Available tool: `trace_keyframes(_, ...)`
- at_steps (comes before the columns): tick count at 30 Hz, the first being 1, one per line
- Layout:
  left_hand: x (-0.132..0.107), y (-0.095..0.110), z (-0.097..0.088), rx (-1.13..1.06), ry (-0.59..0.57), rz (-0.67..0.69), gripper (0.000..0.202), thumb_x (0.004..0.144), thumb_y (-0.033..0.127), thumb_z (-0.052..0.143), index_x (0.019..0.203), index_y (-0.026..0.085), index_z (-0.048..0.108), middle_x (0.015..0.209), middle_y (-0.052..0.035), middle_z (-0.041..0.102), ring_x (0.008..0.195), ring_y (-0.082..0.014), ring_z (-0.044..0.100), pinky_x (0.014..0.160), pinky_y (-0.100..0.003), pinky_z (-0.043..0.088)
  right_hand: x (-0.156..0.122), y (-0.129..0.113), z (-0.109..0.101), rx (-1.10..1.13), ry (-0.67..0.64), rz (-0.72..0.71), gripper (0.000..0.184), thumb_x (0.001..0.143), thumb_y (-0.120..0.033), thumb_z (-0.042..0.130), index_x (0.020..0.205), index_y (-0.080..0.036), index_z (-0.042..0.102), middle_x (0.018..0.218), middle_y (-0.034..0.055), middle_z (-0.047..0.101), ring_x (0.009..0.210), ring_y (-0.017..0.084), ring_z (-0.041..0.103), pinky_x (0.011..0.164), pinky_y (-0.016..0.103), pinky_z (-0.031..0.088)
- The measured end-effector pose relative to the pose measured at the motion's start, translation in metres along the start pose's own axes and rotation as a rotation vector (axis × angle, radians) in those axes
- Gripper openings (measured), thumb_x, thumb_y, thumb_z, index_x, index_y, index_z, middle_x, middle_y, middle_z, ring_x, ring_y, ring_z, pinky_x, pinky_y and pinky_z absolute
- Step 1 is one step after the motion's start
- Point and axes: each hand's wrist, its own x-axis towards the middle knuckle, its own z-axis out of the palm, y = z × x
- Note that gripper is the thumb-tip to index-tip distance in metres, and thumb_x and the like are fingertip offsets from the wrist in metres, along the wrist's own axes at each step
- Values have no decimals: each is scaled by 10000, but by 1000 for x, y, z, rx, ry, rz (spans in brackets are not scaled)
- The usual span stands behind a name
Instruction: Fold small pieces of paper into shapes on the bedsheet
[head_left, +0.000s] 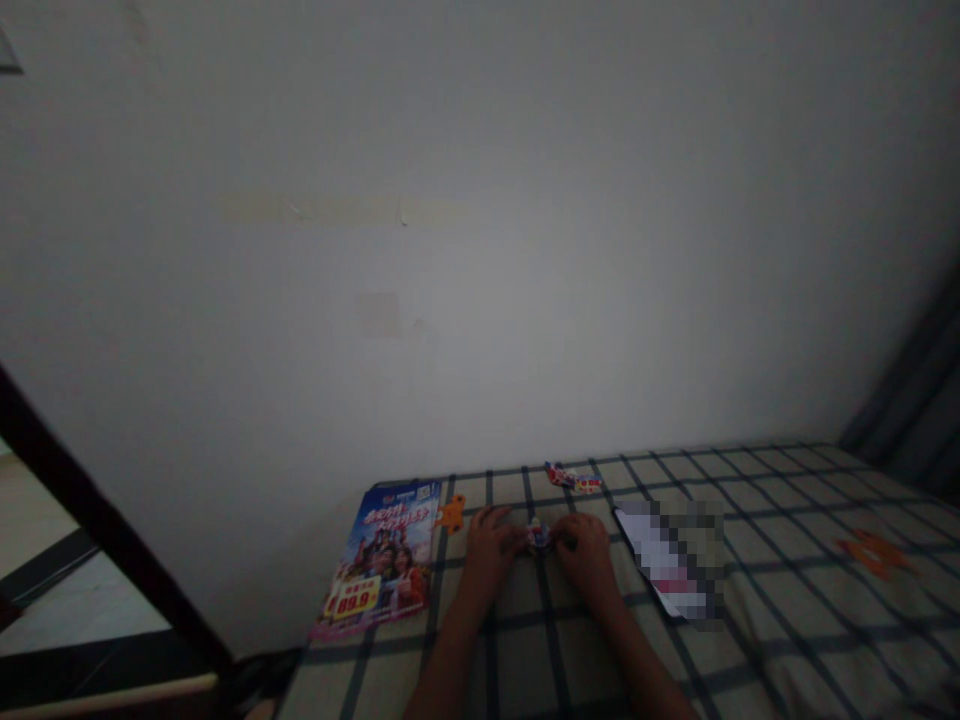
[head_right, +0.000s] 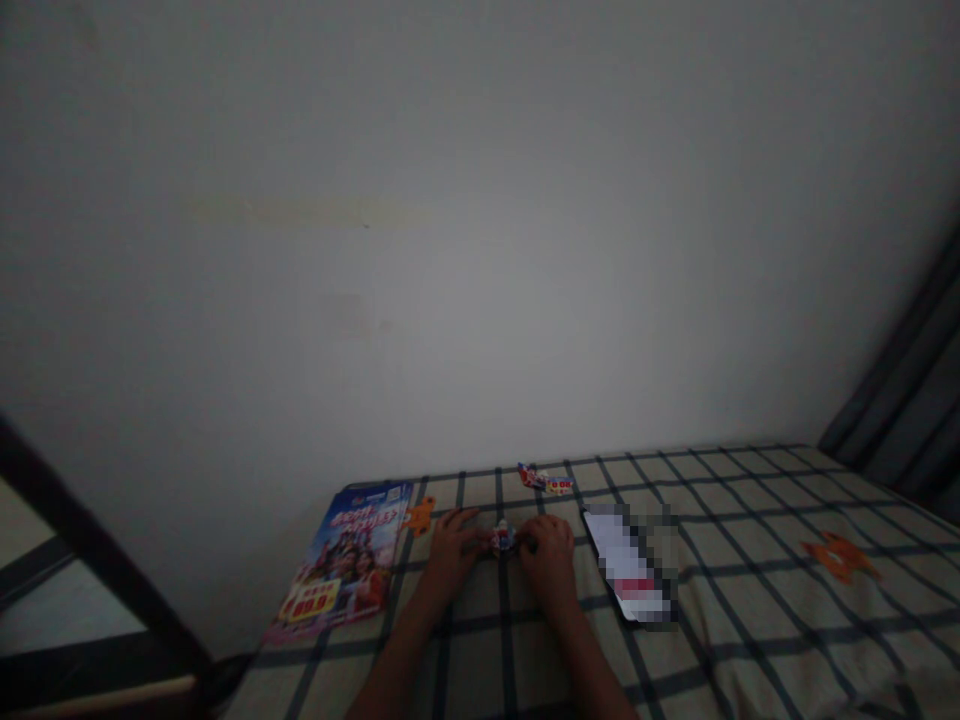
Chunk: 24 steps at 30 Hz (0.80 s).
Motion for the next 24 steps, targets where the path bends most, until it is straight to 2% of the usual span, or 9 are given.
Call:
trace_keyframes(4, -1, 6, 0, 21, 56, -6, 222, 908, 401, 605, 880, 282, 790, 1323, -47, 637, 1315, -295, 433, 1133, -525, 348, 0, 0, 1, -16, -4, 1, 164, 774, -159, 587, 793, -247, 725, 940, 29, 713, 1011, 244, 578, 979, 385, 365)
trace_keyframes(11, -3, 12, -1, 22, 62, -34, 161, 853, 384, 680, 965, 322, 776, 1330, -34, 615, 1314, -302, 427, 1132, -521, 344, 0, -2, 3, -58, 13, 20, 105, 851, -329, 663, 838, -251, 732, 976, 39, 701, 1018, 249, 581, 989, 407, 353)
trace_keyframes(16, -4, 8, 2, 26, 70, -16, 222, 859, 429, 666, 1040, 346, 766, 1331, -29, 609, 1313, -305, 416, 1127, -516, 353, 0, -1, 4, -75, 3, 13, 145, 859, -336, 680, 979, -298, 753, 1055, 43, 694, 1063, 257, 569, 989, 407, 365)
trace_keyframes(24, -6, 11, -1, 67, 49, -5, 221, 871, 436, 659, 1049, 356, 765, 1345, -25, 599, 1327, -307, 397, 1133, -506, 346, -1, -2, 2, -103, -46, 7, 157, 862, -326, 684, 995, -311, 765, 1084, 47, 682, 1082, 261, 549, 1002, 408, 368)
